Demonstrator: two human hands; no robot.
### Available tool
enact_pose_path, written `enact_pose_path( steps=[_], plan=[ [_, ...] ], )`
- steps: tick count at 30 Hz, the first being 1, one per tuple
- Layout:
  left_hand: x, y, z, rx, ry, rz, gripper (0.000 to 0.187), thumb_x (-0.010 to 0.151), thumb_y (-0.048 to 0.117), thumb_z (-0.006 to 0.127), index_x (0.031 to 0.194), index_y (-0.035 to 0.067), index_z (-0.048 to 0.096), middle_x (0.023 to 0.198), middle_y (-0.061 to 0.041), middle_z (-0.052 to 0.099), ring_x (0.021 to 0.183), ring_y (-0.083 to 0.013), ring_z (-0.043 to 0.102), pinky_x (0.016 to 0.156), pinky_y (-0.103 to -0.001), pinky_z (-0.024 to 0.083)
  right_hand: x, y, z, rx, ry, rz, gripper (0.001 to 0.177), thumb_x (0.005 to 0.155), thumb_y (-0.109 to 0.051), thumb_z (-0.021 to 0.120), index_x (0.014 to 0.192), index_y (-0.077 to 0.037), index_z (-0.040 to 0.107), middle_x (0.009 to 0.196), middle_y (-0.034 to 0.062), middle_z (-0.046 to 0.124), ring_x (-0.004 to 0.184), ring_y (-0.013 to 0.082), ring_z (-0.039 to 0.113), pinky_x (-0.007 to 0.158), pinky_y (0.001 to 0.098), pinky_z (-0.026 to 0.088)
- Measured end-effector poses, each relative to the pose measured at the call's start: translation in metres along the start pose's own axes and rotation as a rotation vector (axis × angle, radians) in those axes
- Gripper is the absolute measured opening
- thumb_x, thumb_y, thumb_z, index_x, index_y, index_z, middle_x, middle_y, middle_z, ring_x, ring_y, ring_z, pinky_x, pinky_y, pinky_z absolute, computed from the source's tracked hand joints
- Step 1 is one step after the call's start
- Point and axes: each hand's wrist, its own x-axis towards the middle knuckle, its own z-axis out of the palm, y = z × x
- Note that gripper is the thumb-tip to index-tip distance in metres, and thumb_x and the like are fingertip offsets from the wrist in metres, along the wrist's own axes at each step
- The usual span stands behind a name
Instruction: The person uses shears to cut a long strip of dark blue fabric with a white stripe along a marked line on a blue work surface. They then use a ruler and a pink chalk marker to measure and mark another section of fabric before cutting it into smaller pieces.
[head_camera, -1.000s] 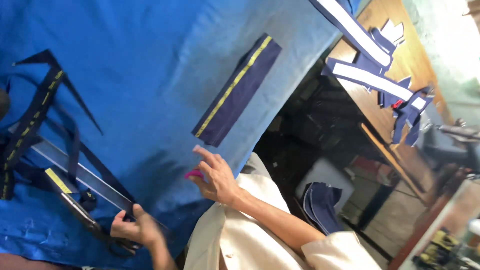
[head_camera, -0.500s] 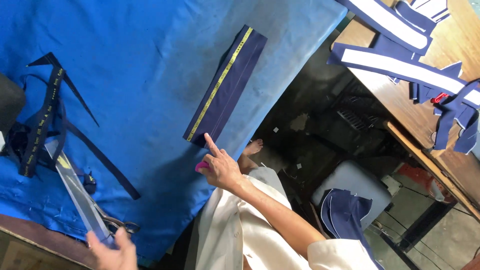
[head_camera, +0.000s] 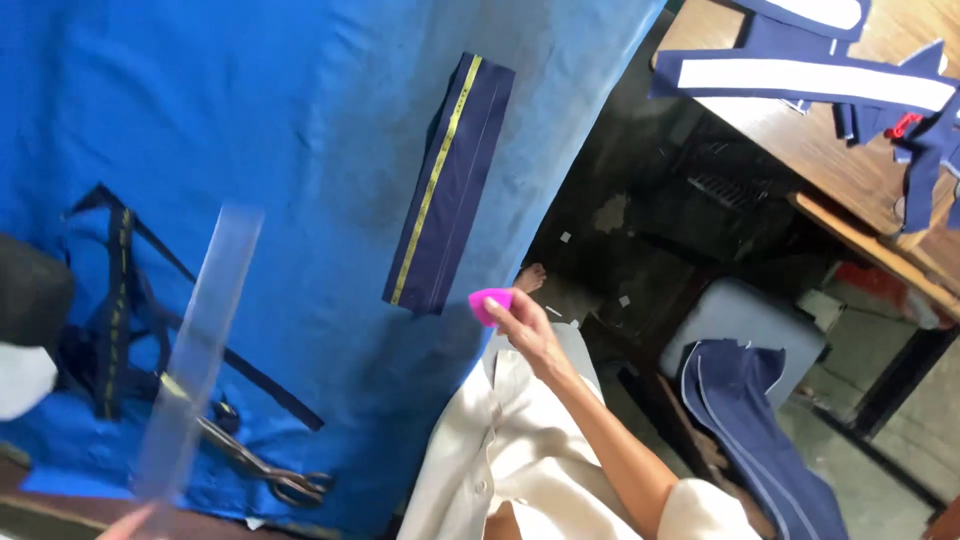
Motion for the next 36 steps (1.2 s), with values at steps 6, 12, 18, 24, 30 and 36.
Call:
enact_pose_path(
  steps=[6,12,18,24,30,36],
  plan=[
    [0.097,0.132,0.157,-0.222,-0.183,0.178,0.029,0.093,0.004,0.073,0.121,0.011,0.076,0.115,-0.007,0.076,0.099,-0.0212,0.071,0.098,-0.035,0.054,-0.002,0.017,-0.01,0.111,0.349,0.011,0.031,0.093,-0.032,0.081,0.11,-0.007,0.074,0.09,0.004,0.073,0.079,0.0098,0.067,0.07,0.0252,0.061],
    [0.106,0.176,0.235,-0.165,-0.217,0.614,0.028,0.107,0.004,0.051,0.128,-0.006,0.065,0.111,-0.02,0.075,0.089,-0.0358,0.073,0.077,-0.04,0.059,-0.014,0.048,-0.016,0.202,0.559,0.021,0.025,0.096,-0.031,0.077,0.105,-0.009,0.072,0.083,0.0005,0.069,0.072,0.0054,0.064,0.065,0.0185,0.058],
    [0.143,0.174,0.23,0.232,-0.187,0.895,0.021,0.103,0.01,0.061,0.12,0.004,0.072,0.078,-0.005,0.073,0.062,-0.0209,0.072,0.057,-0.029,0.059,-0.013,0.04,0.003,0.234,0.592,0.053,0.027,0.096,-0.031,0.078,0.106,-0.007,0.071,0.085,0.0008,0.068,0.078,0.0057,0.064,0.068,0.018,0.059],
    [0.156,0.184,0.214,0.474,-0.423,0.911,0.023,0.105,0.024,0.059,0.084,0.016,0.058,0.045,0.005,0.057,0.036,-0.0138,0.062,0.039,-0.024,0.049,-0.001,0.047,0.011,0.218,0.588,0.054,0.026,0.095,-0.032,0.078,0.105,-0.009,0.071,0.083,0.0,0.067,0.077,0.0052,0.063,0.068,0.0173,0.057],
    [0.177,0.18,0.234,0.49,-0.62,0.864,0.029,0.106,0.032,0.054,0.082,0.015,0.053,0.043,-0.001,0.058,0.039,-0.0241,0.065,0.041,-0.036,0.054,0.0,0.044,0.013,0.193,0.617,0.055,0.025,0.096,-0.033,0.077,0.104,-0.011,0.07,0.082,-0.0024,0.066,0.073,0.0022,0.06,0.065,0.0147,0.055],
    [0.258,0.206,0.176,-0.421,-0.882,0.02,0.013,0.1,0.016,0.061,0.094,0.008,0.069,0.059,-0.009,0.065,0.049,-0.016,0.064,0.045,-0.029,0.056,-0.011,0.027,0.01,0.234,0.636,0.082,0.029,0.095,-0.034,0.079,0.111,-0.011,0.071,0.084,0.0006,0.068,0.068,0.0045,0.063,0.06,0.0157,0.055]
  ],
)
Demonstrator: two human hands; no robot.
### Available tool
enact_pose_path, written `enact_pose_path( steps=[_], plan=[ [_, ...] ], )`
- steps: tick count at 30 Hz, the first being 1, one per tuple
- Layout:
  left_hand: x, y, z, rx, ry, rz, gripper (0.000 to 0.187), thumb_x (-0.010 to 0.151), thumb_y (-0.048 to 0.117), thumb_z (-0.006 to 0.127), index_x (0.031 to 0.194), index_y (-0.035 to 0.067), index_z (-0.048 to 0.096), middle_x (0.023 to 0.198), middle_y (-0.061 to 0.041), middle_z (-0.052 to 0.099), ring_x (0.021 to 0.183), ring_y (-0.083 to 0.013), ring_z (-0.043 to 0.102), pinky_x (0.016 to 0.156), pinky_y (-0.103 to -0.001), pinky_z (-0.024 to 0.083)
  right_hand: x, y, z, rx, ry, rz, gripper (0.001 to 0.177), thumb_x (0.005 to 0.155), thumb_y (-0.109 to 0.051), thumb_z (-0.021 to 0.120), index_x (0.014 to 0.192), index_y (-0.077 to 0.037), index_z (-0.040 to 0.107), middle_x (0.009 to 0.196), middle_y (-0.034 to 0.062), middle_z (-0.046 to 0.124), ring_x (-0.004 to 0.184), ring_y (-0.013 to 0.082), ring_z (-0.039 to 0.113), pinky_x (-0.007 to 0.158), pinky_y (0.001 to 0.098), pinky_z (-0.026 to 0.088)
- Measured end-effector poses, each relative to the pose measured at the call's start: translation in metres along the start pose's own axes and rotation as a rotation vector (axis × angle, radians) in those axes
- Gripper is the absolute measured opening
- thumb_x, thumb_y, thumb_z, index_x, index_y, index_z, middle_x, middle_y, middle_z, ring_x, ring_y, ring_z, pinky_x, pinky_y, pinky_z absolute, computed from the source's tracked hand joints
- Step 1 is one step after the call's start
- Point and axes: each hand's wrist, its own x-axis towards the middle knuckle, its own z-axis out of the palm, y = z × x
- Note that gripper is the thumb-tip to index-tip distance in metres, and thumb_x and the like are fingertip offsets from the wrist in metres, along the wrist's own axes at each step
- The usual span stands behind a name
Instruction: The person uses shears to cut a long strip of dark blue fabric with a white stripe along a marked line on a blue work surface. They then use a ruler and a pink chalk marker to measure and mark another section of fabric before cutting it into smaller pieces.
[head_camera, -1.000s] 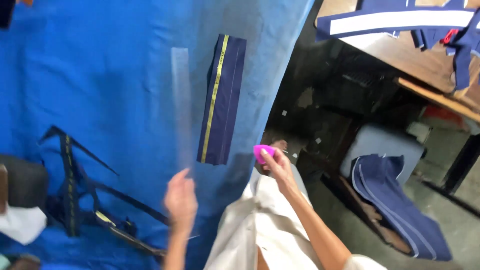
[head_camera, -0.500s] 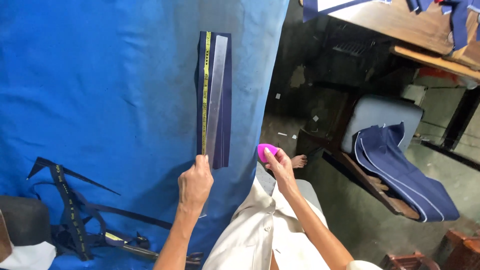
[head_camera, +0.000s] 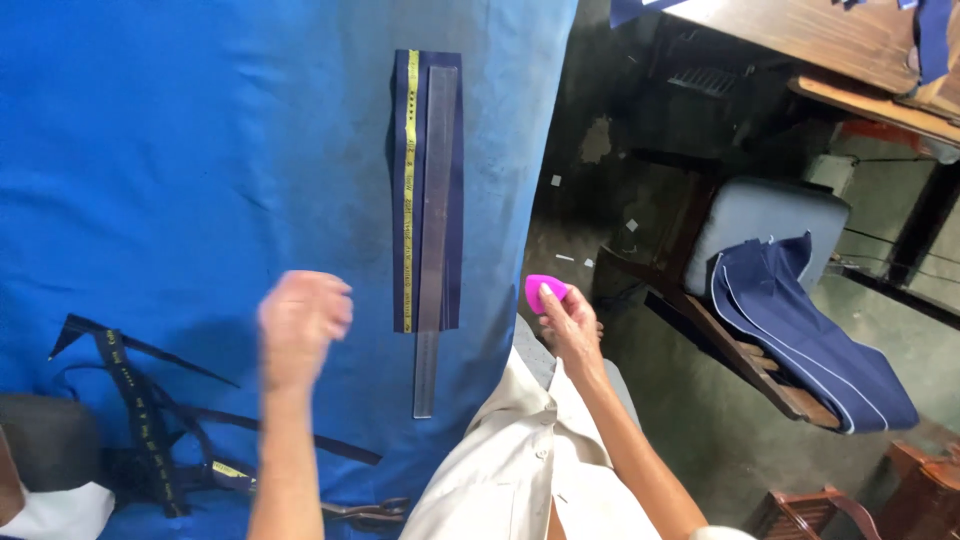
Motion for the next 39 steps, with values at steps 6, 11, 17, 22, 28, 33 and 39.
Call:
enact_pose_path(
  steps=[6,11,17,22,28,33,39],
  plan=[
    [0.022,0.06,-0.028,1.477,0.636,0.741,0.041,0.09,0.006,0.078,0.128,-0.005,0.067,0.133,-0.022,0.042,0.125,-0.0381,0.045,0.109,-0.053,0.048,0.01,-0.013,-0.008,-0.044,-0.093,0.031,0.043,0.092,-0.041,0.07,0.12,-0.009,0.068,0.089,0.003,0.067,0.063,0.0065,0.055,0.059,0.0194,0.047],
    [0.046,0.044,0.035,1.443,-0.146,1.058,0.074,0.087,0.046,0.074,0.153,0.023,0.05,0.167,-0.01,0.033,0.156,-0.035,0.022,0.126,-0.052,0.008,0.013,-0.006,0.004,0.004,-0.023,-0.03,0.026,0.096,-0.029,0.078,0.113,-0.009,0.072,0.088,0.0012,0.068,0.076,0.0049,0.065,0.065,0.0161,0.058],
    [0.074,0.02,0.055,1.306,-0.357,0.948,0.094,0.09,0.057,0.061,0.166,0.016,0.025,0.175,-0.014,0.015,0.16,-0.0364,0.013,0.125,-0.064,0.005,0.008,-0.01,0.009,0.047,-0.058,-0.021,0.023,0.097,-0.026,0.076,0.111,-0.008,0.071,0.087,0.0032,0.069,0.078,0.0072,0.066,0.068,0.0193,0.062],
    [0.075,0.02,0.06,1.282,-0.351,0.914,0.096,0.09,0.058,0.062,0.167,0.017,0.024,0.175,-0.013,0.012,0.16,-0.0364,0.011,0.124,-0.065,0.003,0.005,-0.018,0.013,0.068,-0.083,-0.009,0.027,0.096,-0.026,0.075,0.115,-0.007,0.07,0.089,0.006,0.071,0.079,0.0108,0.071,0.07,0.0243,0.064],
    [0.079,0.015,0.057,1.265,-0.372,0.933,0.103,0.085,0.06,0.067,0.167,0.015,0.024,0.174,-0.014,0.012,0.159,-0.0376,0.011,0.124,-0.066,0.004,0.007,-0.025,0.029,0.049,-0.134,-0.067,0.031,0.096,-0.024,0.074,0.12,-0.006,0.068,0.095,0.009,0.074,0.085,0.0142,0.074,0.077,0.0279,0.066],
    [0.084,0.013,0.056,1.258,-0.363,0.965,0.105,0.082,0.061,0.071,0.166,0.015,0.026,0.174,-0.014,0.014,0.159,-0.0375,0.012,0.124,-0.066,0.007,0.007,-0.053,0.049,0.005,-0.123,-0.153,0.034,0.095,-0.023,0.075,0.123,-0.004,0.069,0.097,0.0101,0.076,0.087,0.0142,0.075,0.08,0.0298,0.066],
    [0.086,0.01,0.057,1.225,-0.365,0.962,0.108,0.08,0.061,0.073,0.166,0.017,0.025,0.174,-0.012,0.014,0.159,-0.0363,0.011,0.124,-0.064,0.005,0.018,-0.069,0.062,-0.152,-0.07,-0.41,0.05,0.097,-0.021,0.075,0.142,-0.007,0.06,0.092,0.0145,0.075,0.081,0.0172,0.073,0.081,0.0319,0.064]
  ],
)
